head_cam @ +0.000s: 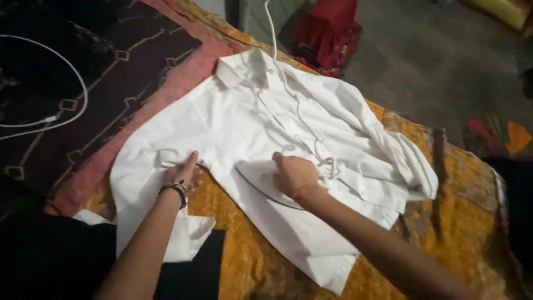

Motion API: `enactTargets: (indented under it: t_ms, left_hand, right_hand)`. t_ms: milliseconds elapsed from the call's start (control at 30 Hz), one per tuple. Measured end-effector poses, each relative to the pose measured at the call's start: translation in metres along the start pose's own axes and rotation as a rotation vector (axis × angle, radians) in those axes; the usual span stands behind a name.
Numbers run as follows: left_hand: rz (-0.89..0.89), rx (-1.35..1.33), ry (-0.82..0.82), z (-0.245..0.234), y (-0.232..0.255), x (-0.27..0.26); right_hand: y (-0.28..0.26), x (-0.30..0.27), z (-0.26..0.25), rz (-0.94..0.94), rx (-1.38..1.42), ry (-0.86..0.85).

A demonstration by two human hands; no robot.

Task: The person irons a white long-sleeved shirt on a bed. They smooth the fabric with their hands and use a white electric iron to press the sleeves and the main body of the shirt, moving the iron back and forth to remove wrinkles.

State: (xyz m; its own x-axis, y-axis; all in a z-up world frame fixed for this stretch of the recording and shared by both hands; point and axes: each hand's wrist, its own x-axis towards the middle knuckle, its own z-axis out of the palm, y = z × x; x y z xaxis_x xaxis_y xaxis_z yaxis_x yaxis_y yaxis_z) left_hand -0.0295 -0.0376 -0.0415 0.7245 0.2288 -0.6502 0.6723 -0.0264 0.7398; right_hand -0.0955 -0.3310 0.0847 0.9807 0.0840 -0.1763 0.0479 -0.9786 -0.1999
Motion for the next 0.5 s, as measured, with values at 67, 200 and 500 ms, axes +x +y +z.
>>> enactTargets:
  t_ms: [67, 200, 500]
  left_hand:
    - [-0.033, -0.038, -0.023, -0.002, -0.005, 0.017]
    - [0.109, -0.171, -0.03, -0.006, -0.025, 0.05]
    - [0.109, -0.308, 0.07, -0.009, -0.023, 0.038]
  right_hand:
    - [-0.027, 0.022, 0.006, 0.033, 0.041, 0.034]
    - [-0.071, 0.067, 0.02, 0.017, 0.087, 0.124]
    - [-0.043, 0.063, 0.025, 0.004, 0.043, 0.01]
